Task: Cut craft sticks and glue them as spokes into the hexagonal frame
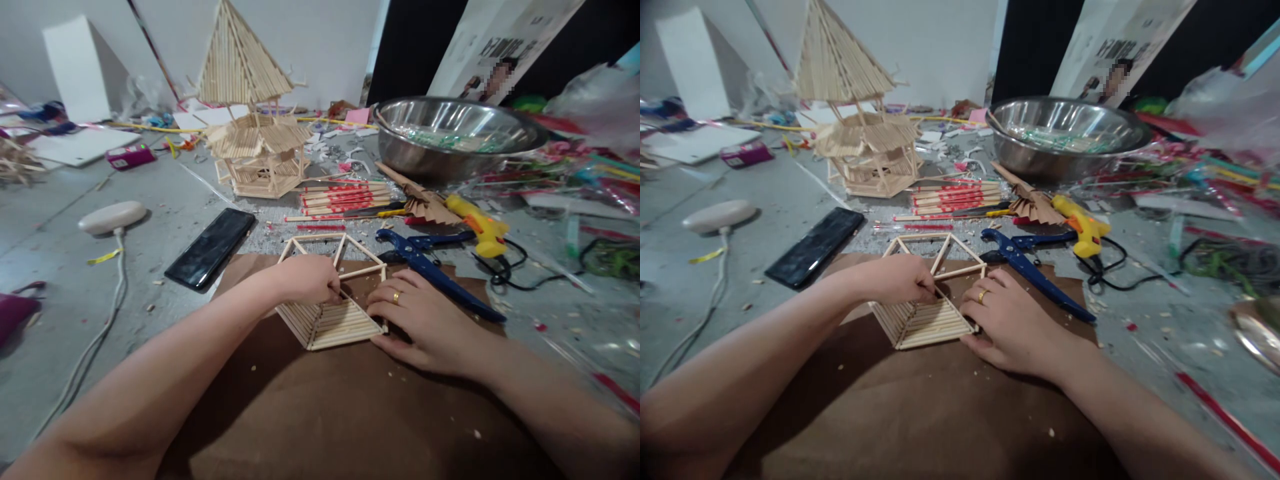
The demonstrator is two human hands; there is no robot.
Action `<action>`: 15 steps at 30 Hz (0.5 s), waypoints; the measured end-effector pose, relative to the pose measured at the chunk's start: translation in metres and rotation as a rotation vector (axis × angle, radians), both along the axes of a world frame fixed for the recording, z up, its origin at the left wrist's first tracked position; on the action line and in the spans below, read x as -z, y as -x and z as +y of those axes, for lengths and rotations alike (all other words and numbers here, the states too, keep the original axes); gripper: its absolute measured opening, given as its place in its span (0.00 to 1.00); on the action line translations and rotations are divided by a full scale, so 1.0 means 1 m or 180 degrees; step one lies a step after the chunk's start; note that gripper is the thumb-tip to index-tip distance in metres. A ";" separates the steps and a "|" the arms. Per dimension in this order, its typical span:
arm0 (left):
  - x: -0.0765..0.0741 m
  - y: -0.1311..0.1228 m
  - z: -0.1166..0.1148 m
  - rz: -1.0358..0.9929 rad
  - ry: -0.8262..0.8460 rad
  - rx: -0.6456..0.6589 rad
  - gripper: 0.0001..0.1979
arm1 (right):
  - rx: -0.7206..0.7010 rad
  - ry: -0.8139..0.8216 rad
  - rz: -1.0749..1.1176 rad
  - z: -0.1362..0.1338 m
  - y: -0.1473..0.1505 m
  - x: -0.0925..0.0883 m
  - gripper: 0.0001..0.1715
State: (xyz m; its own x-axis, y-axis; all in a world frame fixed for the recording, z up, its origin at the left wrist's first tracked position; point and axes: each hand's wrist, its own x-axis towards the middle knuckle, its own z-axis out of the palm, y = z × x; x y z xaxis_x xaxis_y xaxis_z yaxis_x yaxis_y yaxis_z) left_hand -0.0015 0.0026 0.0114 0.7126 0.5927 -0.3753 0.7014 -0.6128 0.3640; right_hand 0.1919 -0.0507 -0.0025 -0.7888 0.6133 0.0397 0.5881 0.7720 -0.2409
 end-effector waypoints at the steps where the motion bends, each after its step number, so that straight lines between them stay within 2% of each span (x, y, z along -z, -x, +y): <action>1: 0.000 0.000 0.000 -0.0013 -0.0004 0.0012 0.12 | -0.0002 0.0002 -0.0039 0.000 0.000 -0.001 0.14; 7: 0.002 0.001 0.001 -0.0078 0.0015 0.0014 0.12 | -0.0012 -0.0079 -0.0117 -0.001 0.003 0.000 0.25; 11: 0.003 0.000 0.001 -0.0069 0.0025 0.0002 0.12 | -0.0014 -0.0014 -0.0065 -0.002 0.002 0.001 0.25; 15: 0.002 0.000 0.001 -0.0091 -0.0008 -0.0012 0.12 | 0.0080 0.0265 0.0185 -0.001 0.003 0.000 0.22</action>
State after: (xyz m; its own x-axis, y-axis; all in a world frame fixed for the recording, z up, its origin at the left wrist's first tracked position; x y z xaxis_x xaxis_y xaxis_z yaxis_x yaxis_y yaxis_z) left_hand -0.0019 0.0031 0.0091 0.7208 0.5963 -0.3533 0.6930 -0.6112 0.3824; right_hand 0.1893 -0.0516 -0.0025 -0.7709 0.6361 0.0331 0.5903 0.7330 -0.3381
